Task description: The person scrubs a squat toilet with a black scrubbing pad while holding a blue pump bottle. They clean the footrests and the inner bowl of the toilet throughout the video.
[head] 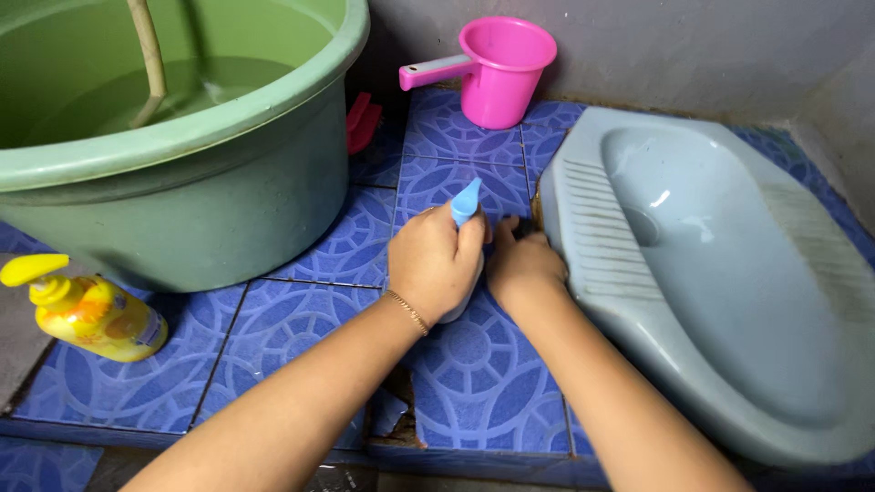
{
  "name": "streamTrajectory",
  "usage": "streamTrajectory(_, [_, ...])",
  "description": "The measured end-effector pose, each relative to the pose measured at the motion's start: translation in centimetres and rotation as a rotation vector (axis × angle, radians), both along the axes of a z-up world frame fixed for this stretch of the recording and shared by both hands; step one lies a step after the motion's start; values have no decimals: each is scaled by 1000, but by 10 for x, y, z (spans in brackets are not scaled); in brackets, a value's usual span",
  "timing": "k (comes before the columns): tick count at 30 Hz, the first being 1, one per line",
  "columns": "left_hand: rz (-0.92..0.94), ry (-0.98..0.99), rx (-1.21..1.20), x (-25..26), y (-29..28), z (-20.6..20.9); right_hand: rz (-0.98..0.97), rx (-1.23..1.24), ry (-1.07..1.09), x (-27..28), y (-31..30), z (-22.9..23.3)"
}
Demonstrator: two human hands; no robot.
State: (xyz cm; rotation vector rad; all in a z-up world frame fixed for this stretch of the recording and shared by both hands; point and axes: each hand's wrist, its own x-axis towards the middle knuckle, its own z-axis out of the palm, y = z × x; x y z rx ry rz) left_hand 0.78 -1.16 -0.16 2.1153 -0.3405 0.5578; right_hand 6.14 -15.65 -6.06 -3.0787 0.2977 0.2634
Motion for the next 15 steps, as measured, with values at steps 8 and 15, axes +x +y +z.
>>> streamTrajectory(8, [-23,42,-12,-2,-32,0,471,-277,146,-124,-44,75])
streamTrajectory(15, [86,42,18,0,-59,-7,442,-249,-205,-129,-117,99])
